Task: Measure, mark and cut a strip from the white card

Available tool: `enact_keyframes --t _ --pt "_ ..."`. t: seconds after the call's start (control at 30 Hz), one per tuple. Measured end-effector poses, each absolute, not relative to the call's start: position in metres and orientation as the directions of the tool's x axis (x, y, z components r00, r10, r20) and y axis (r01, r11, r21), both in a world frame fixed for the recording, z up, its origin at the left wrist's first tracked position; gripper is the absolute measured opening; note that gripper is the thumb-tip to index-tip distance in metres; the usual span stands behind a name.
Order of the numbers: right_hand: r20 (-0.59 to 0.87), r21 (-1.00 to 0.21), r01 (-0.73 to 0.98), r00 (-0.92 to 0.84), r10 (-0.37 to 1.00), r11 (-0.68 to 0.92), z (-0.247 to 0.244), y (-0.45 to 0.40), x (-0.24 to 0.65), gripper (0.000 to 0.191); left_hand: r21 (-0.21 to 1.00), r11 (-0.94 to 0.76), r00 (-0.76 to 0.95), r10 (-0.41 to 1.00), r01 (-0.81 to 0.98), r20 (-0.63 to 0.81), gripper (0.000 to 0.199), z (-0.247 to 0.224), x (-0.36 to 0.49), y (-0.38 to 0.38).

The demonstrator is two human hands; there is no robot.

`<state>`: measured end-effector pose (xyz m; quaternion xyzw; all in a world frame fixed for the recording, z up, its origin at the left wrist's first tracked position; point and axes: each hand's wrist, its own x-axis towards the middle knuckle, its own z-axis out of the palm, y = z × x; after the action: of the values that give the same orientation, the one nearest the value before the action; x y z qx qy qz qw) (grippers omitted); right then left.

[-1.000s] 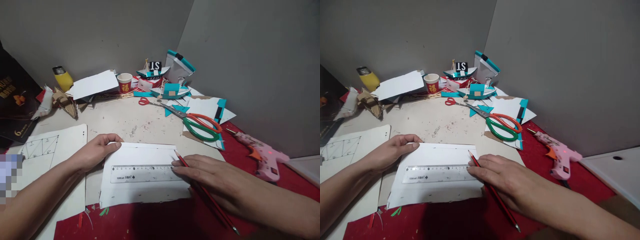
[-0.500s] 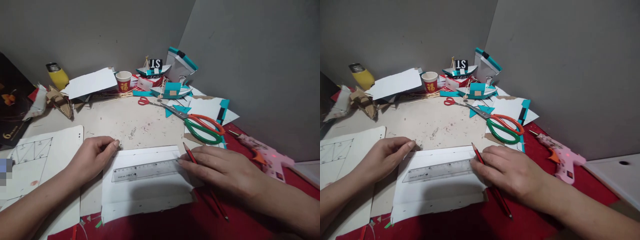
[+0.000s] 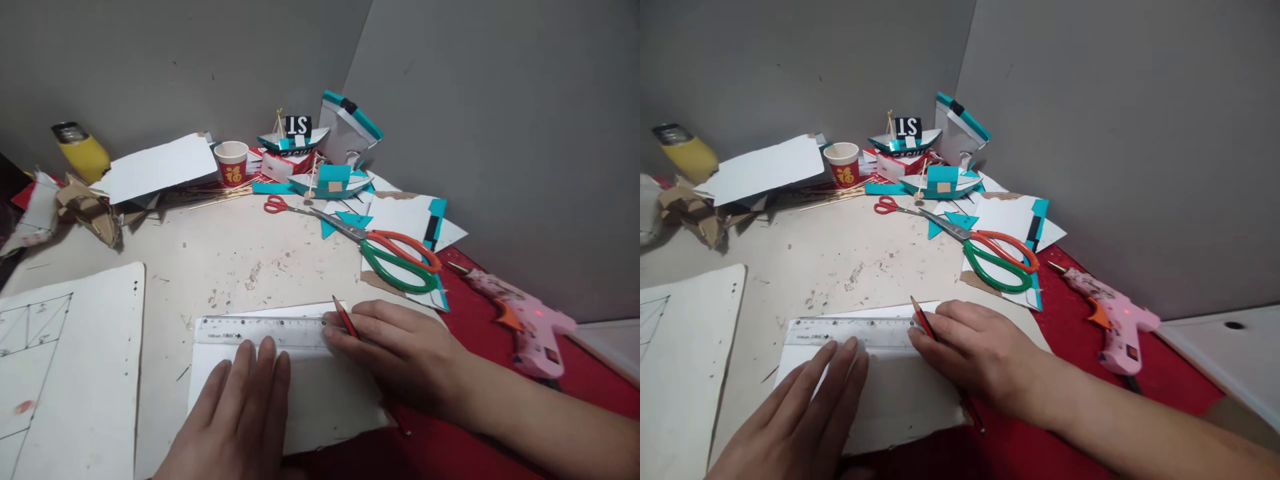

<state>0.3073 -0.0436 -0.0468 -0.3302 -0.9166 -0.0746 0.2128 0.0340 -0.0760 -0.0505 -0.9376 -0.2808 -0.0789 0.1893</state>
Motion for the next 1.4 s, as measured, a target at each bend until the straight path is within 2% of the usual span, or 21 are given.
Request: enact_keyframes --t 0.13,0.3,0.4,0.5,0.67,0.8,0.93,1.03,1.4 --pt "0.374 -0.135 0.582 -0.72 0.585 0.802 -0.055 -0.039 0.312 0.029 -0.283 -0.764 0.815 0.539 0.579 0.212 0.06 -0.049 0.034 -0.071" --pt "0.341 -0.399 0.516 -0.684 0.645 0.758 -0.059 -0.04 0.32 0.055 -0.255 -0.825 0.862 0.464 0.504 0.204 0.059 -0.051 0.033 -0.065" --pt "0.315 -0.477 0.523 -0.649 0.693 0.706 -0.056 -0.043 0.324 0.059 -0.264 -0.834 0.874 0.45 0.484 0.183 0.065 -0.053 0.033 -0.062" --pt "0.295 -0.517 0.544 -0.612 0.734 0.661 -0.055 -0.043 0.326 0.057 -0.274 -0.809 0.854 0.485 0.52 0.188 0.057 -0.056 0.033 -0.064" --pt "0.381 -0.496 0.547 -0.561 0.735 0.675 -0.059 -0.038 0.328 0.053 -0.209 -0.767 0.795 0.582 0.607 0.171 0.045 -0.061 0.035 -0.068" --pt "0.362 -0.451 0.599 -0.555 0.749 0.662 -0.06 -0.035 0.328 0.046 -0.214 -0.795 0.824 0.547 0.567 0.15 0.046 -0.061 0.034 -0.064" --pt "0.341 -0.464 0.6 -0.558 0.756 0.652 -0.059 -0.035 0.326 0.041 -0.236 -0.795 0.829 0.543 0.559 0.133 0.045 -0.058 0.035 -0.063" --pt "0.328 -0.485 0.599 -0.551 0.767 0.637 -0.059 -0.035 0.325 0.042 -0.236 -0.774 0.808 0.575 0.588 0.129 0.043 -0.057 0.037 -0.064" --pt "0.32 -0.441 0.612 -0.576 0.752 0.656 -0.068 -0.037 0.328 0.052 -0.277 -0.797 0.84 0.536 0.537 0.084 0.047 -0.048 0.037 -0.062"
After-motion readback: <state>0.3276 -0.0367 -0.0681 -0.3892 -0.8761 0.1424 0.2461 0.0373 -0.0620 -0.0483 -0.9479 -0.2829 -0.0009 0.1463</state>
